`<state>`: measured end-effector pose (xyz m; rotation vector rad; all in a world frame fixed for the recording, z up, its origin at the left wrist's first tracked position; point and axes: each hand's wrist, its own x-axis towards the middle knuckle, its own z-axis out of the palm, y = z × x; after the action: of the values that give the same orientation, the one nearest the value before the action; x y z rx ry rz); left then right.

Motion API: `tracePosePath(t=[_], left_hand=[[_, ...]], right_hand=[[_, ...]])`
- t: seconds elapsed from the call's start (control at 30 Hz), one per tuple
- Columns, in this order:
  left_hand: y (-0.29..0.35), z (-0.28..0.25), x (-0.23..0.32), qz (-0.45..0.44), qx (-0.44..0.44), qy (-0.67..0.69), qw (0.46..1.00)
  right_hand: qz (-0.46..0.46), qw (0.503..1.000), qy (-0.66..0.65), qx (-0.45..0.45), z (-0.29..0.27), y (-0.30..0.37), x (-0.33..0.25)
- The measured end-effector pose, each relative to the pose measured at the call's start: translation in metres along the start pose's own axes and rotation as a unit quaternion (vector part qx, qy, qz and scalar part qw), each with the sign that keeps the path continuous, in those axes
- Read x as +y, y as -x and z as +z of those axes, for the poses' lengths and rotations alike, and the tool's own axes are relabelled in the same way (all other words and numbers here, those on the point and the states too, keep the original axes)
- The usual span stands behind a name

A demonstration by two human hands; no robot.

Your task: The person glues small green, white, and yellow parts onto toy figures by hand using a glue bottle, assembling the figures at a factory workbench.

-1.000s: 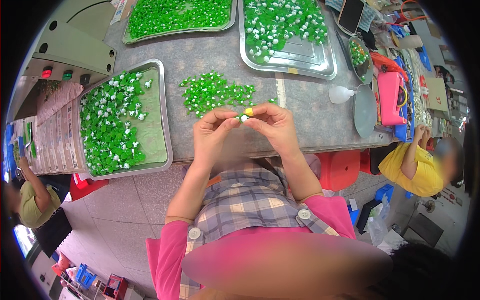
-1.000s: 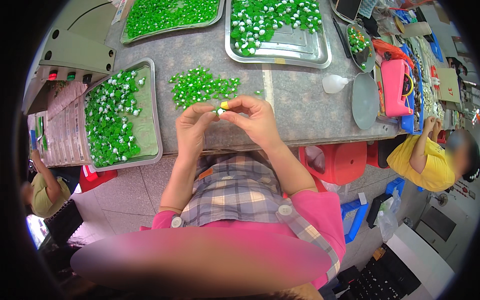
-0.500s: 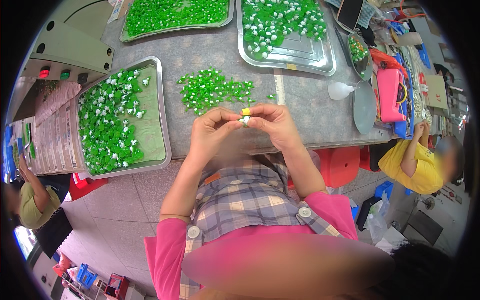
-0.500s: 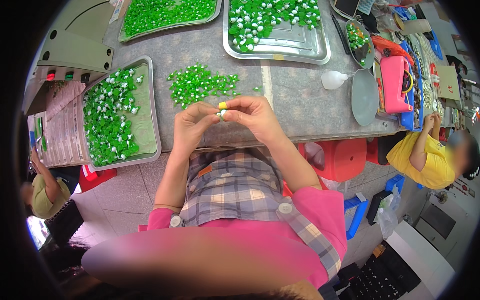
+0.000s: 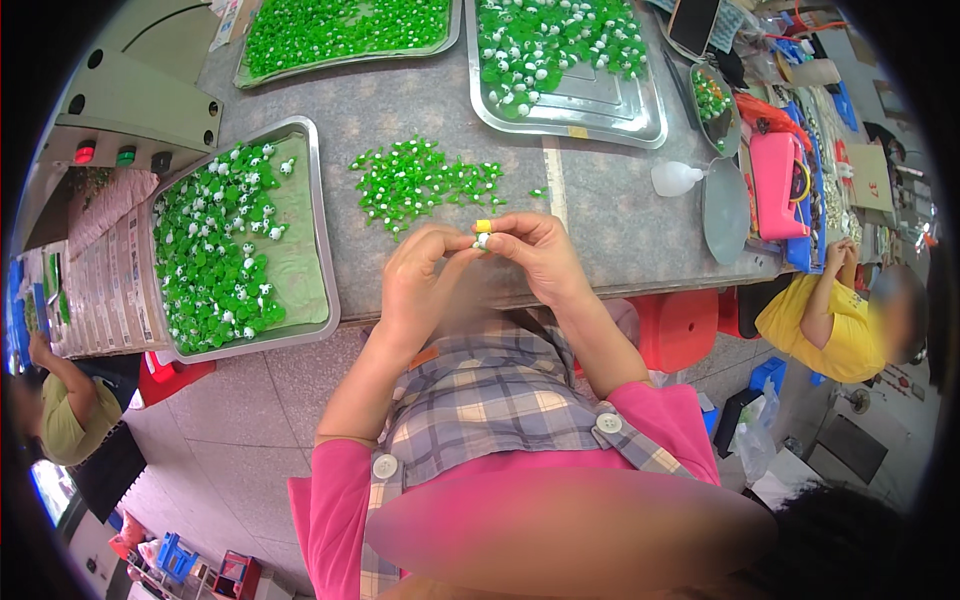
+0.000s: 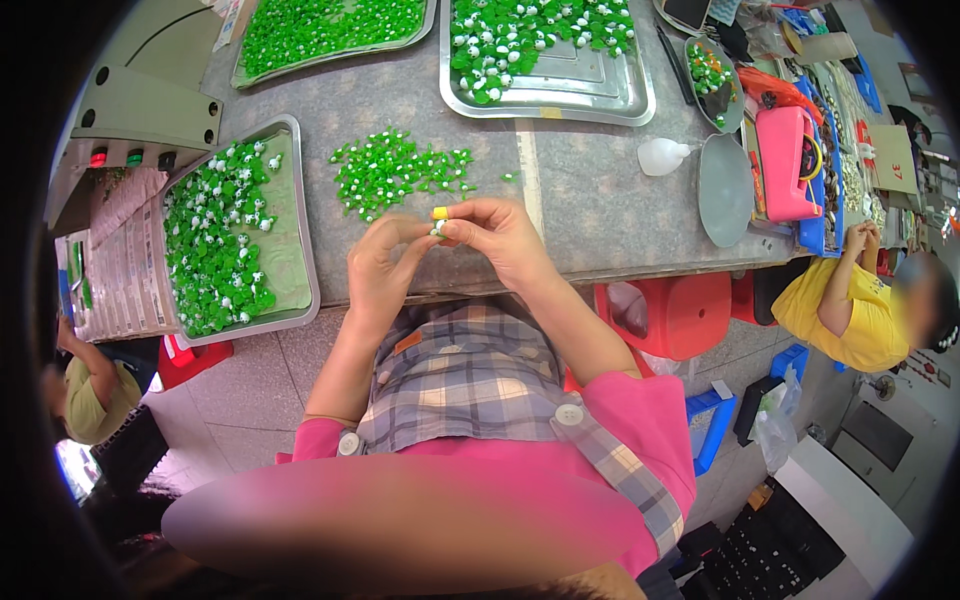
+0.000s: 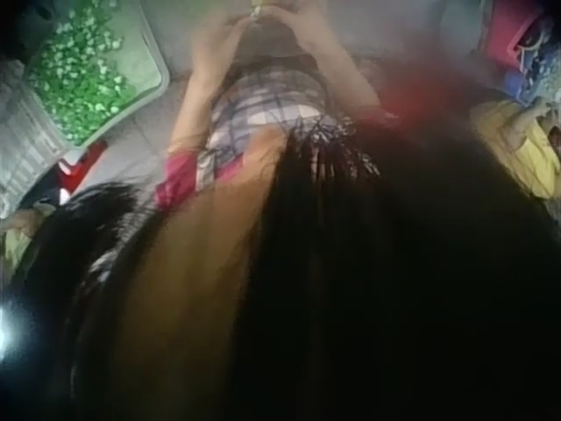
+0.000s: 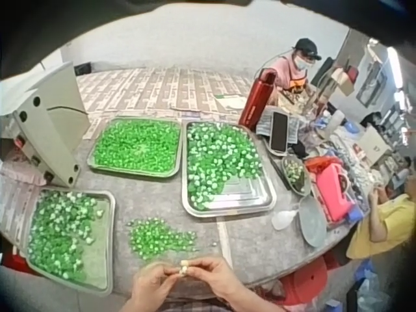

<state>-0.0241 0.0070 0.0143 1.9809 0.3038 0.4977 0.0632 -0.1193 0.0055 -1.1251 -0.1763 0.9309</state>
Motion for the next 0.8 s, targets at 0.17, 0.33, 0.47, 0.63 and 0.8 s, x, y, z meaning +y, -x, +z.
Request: tracePosePath(t=[0.17,0.33,0.47,0.63,0.8], left_hand=[[-0.002,-0.012,-0.008,-0.018,0.003,0.010,1.000],[-0.015,-0.080,-0.029,-0.052,0.240,-0.139,0.959],[-0.025,-0.093,-0.027,-0.045,0.337,-0.184,0.922],[-0.012,-0.044,-0.025,-0.122,0.123,0.087,0.981],[-0.005,0.011,-0.006,-0.245,-0.031,0.363,0.899]], right_hand=[[-0.073,0.996,0.036,0.048,0.005,0.000,0.000],[-0.235,0.824,0.462,0.230,-0.043,-0.004,-0.032],[-0.191,0.757,0.579,0.233,-0.052,-0.007,-0.026],[-0.238,0.731,0.609,0.197,-0.042,-0.011,-0.020],[-0.322,0.751,0.563,0.121,-0.011,0.003,-0.027]])
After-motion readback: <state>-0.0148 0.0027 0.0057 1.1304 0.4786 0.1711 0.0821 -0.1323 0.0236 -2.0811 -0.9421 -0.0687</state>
